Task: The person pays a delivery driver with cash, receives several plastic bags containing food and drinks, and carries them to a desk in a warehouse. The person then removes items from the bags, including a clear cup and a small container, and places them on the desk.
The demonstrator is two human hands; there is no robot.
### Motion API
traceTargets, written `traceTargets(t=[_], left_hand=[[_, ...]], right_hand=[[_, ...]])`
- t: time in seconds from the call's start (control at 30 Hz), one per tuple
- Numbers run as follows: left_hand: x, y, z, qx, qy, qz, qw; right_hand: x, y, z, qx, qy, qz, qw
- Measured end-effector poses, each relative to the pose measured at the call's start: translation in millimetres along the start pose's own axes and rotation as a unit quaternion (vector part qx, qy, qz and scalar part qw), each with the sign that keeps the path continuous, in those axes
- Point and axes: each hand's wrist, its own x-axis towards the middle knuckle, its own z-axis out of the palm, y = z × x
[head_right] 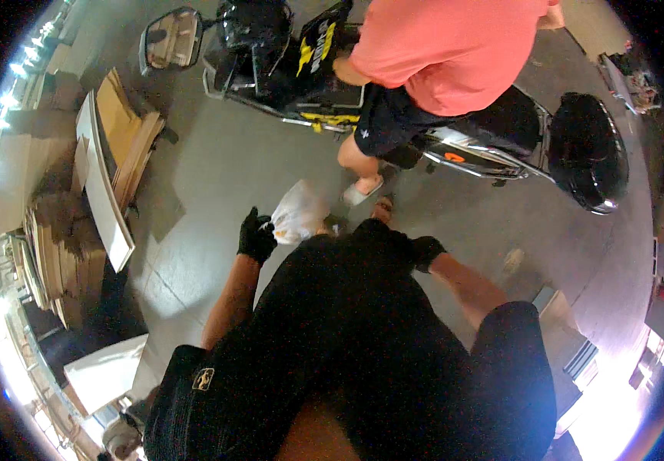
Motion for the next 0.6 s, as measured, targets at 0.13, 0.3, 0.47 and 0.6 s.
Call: traceTargets(t=[0.13, 0.3, 0.47, 0.6], left_hand=[[-4, -8, -10, 0.016, -0.003, 0.008, 1.0], [-11, -16, -21, 0.002, 0.007, 0.006, 1.0], [-13, -12, -21, 0.013, 0.015, -0.02, 1.0], [-15, -12, -22, 0.018, 0.015, -0.016, 1.0]], right_hand=[[12, -17, -29, 0.016, -0.127, 0.131, 0.983], [-18, -32, -40, 0.084, -0.07, 0.111, 0.988], [-24, -5, -9, -0.044, 0.172, -0.134, 0.975], [-9, -20, -7, -0.055, 0.063, -0.064, 0.994]])
